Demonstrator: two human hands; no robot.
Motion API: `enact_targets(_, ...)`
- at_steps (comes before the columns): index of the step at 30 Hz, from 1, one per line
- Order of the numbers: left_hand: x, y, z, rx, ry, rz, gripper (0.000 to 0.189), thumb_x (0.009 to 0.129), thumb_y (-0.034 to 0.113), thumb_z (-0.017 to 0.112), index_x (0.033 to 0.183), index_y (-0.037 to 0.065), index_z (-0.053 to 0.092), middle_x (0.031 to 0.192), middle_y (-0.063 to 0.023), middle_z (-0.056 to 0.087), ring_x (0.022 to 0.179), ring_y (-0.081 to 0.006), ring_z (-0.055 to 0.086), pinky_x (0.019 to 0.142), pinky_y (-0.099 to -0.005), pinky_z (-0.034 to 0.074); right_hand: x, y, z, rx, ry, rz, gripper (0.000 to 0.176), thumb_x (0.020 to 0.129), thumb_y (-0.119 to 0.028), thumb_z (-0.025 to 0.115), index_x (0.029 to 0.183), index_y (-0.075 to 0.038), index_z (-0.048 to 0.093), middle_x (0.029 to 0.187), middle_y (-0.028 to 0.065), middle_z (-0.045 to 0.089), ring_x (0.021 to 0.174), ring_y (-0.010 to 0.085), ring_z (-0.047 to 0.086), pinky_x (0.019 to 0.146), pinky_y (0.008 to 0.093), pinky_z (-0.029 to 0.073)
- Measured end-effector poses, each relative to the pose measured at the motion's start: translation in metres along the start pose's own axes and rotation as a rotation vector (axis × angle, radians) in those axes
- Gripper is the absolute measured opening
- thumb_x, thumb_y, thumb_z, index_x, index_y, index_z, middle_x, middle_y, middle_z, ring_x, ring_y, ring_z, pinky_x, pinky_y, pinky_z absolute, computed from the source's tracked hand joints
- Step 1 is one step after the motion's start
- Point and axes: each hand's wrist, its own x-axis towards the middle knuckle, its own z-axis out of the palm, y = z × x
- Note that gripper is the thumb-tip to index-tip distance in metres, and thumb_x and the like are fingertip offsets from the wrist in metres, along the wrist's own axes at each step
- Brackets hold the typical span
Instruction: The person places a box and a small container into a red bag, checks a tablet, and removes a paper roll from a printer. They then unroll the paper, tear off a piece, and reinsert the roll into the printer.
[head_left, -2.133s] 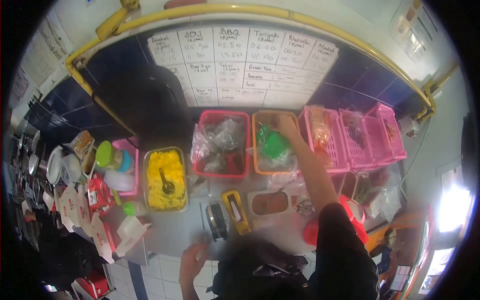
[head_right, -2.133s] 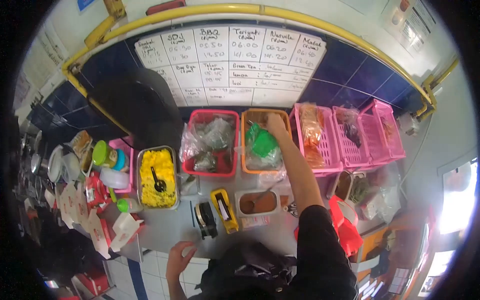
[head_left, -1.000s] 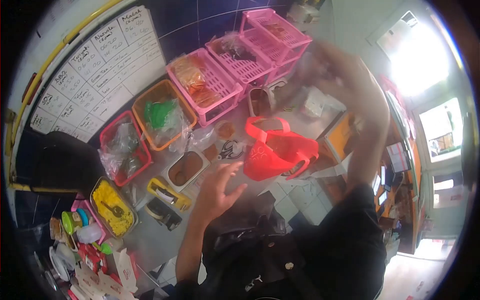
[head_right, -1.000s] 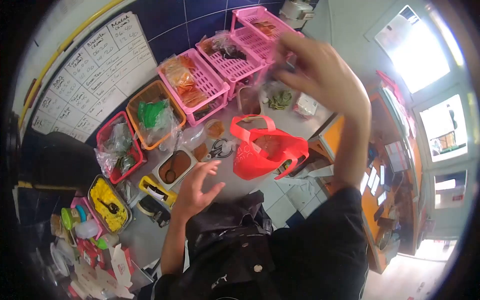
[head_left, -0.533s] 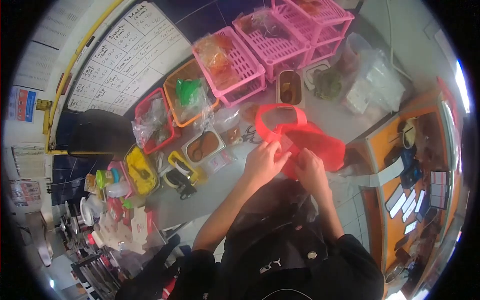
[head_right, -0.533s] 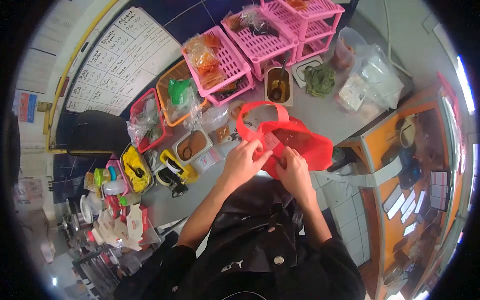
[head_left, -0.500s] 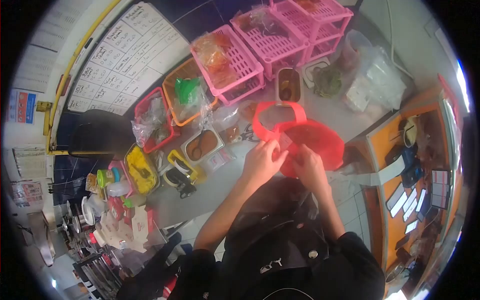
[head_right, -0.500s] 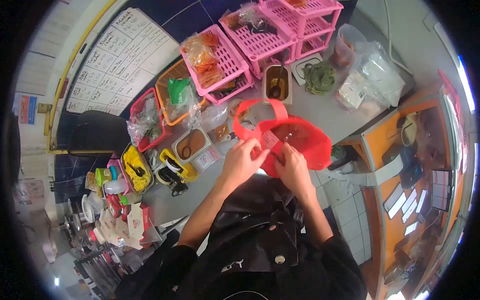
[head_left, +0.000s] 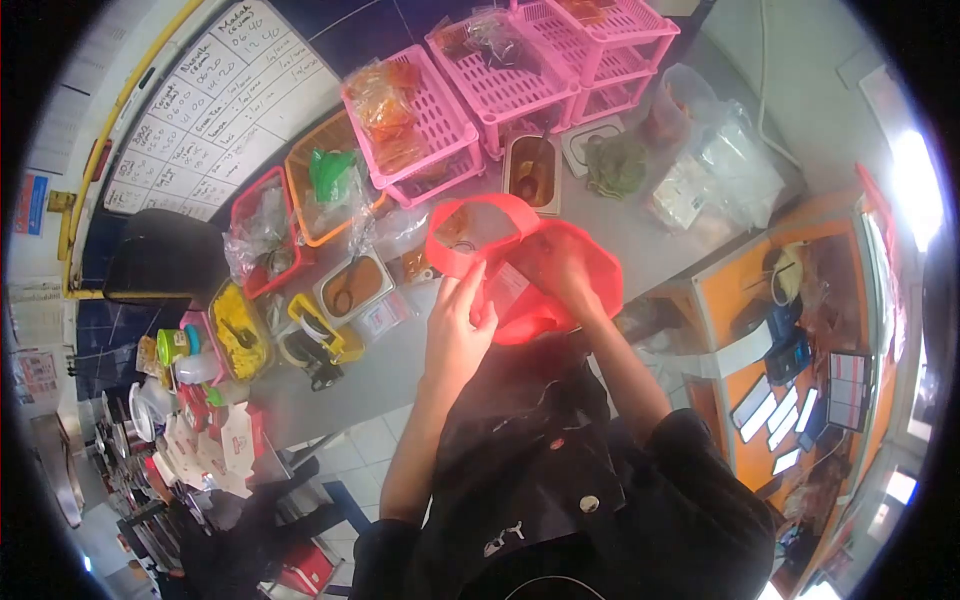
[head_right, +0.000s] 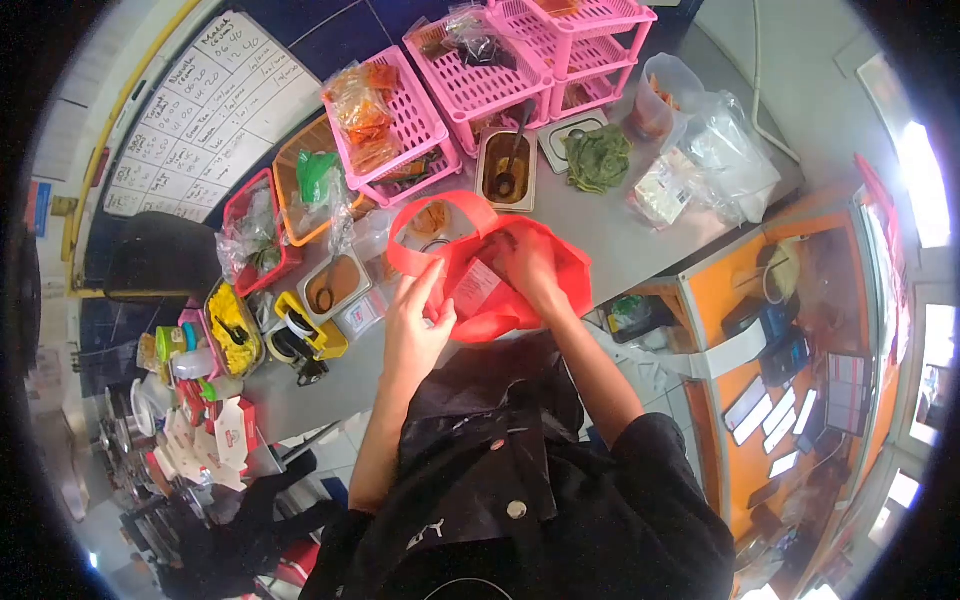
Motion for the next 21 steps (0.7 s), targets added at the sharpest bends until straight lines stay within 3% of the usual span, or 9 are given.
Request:
enact_targets(1,-0.002,-0.002,0.002,0.022,0.009,0.022,0.059,0.081,-0.004,0.066,0.138,0.003,0.055,0.13,-0.0213,0.058,0.113,-0.0383,0.062,0.087,-0.0415,0.055,-0.001,-0.013,-0.002,-0.159,-0.051,-0.106,0.023,0.096,-0.017,0.059,0.106,0.0,0.07,0.101,0.0264,0.07,0.095,0.0422,0.069,0.082,0.0479,0.053)
enact_targets(4,-0.007,0.0,0.002,0.044,-0.017,0.002,0.06,0.083,-0.003,0.067,0.14,0.004,0.054,0.134,-0.0207,0.056,0.114,-0.0365,0.063,0.083,-0.0393,0.058,0.01,0.01,0.028,-0.269,-0.12,0.016,0.024,0.095,-0.018,0.06,0.106,0.001,0.07,0.102,0.0258,0.07,0.096,0.0412,0.069,0.085,0.0473,0.053)
enact_targets(5,-0.008,0.002,0.002,0.042,-0.034,-0.02,0.06,0.083,-0.003,0.067,0.141,0.005,0.053,0.135,-0.0205,0.056,0.114,-0.0359,0.063,0.081,-0.0384,0.058,0.015,0.022,0.038,-0.449,-0.223,0.01,0.024,0.096,-0.019,0.059,0.105,-0.001,0.071,0.101,0.0239,0.071,0.096,0.0411,0.069,0.086,0.0469,0.054)
enact_targets(8,-0.006,-0.002,0.005,0.094,0.001,0.008,0.059,0.083,-0.002,0.067,0.14,0.005,0.054,0.134,-0.0201,0.056,0.112,-0.0345,0.064,0.077,-0.037,0.059,0.007,0.032,0.034,-0.394,-0.058,0.032,0.024,0.094,-0.02,0.06,0.11,-0.004,0.07,0.099,0.0232,0.072,0.096,0.0409,0.069,0.085,0.0468,0.055)
enact_targets(11,-0.004,0.0,0.003,0.05,-0.015,-0.06,0.061,0.082,-0.001,0.069,0.141,0.005,0.053,0.13,-0.02,0.058,0.116,-0.0355,0.062,0.088,-0.0394,0.054,0.014,0.023,0.004,-0.649,-0.347,-0.023,0.029,0.093,-0.023,0.061,0.117,-0.007,0.066,0.096,0.0217,0.072,0.094,0.0397,0.069,0.081,0.0467,0.055)
enact_targets(14,-0.002,0.011,-0.003,0.033,-0.059,-0.149,0.068,0.08,0.001,0.07,0.145,0.005,0.049,0.134,-0.0208,0.056,0.121,-0.0373,0.059,0.096,-0.0409,0.051,-0.028,0.006,-0.03,-0.691,-0.267,-0.119,0.031,0.091,-0.028,0.063,0.114,-0.007,0.067,0.093,0.0203,0.072,0.09,0.0378,0.07,0.077,0.0468,0.056)
enact_targets(16,-0.003,0.014,-0.004,0.032,-0.057,-0.116,0.074,0.079,0.0,0.071,0.148,0.006,0.046,0.14,-0.0212,0.053,0.125,-0.0383,0.056,0.1,-0.0418,0.049,-0.064,-0.071,-0.076,-0.672,-0.414,-0.101,0.035,0.093,-0.039,0.062,0.109,-0.009,0.07,0.089,0.0172,0.071,0.096,0.0369,0.068,0.083,0.0488,0.052)
enact_targets(18,-0.009,0.013,-0.004,0.029,-0.02,0.007,0.078,0.077,0.0,0.071,0.15,0.005,0.043,0.146,-0.0215,0.049,0.131,-0.0388,0.052,0.106,-0.0429,0.045,-0.085,-0.077,-0.099,-0.871,-0.48,-0.121,0.045,0.091,-0.049,0.063,0.11,-0.009,0.07,0.093,0.0158,0.071,0.103,0.0361,0.065,0.089,0.0489,0.047)
enact_targets(21,-0.016,0.019,-0.007,-0.035,-0.047,-0.019,0.082,0.077,-0.003,0.07,0.152,0.005,0.04,0.152,-0.0196,0.045,0.139,-0.0364,0.046,0.111,-0.0433,0.041,-0.106,-0.074,-0.126,-0.984,-0.579,-0.079,0.06,0.087,-0.063,0.062,0.114,-0.01,0.069,0.102,0.0141,0.07,0.108,0.0351,0.059,0.094,0.0482,0.04)
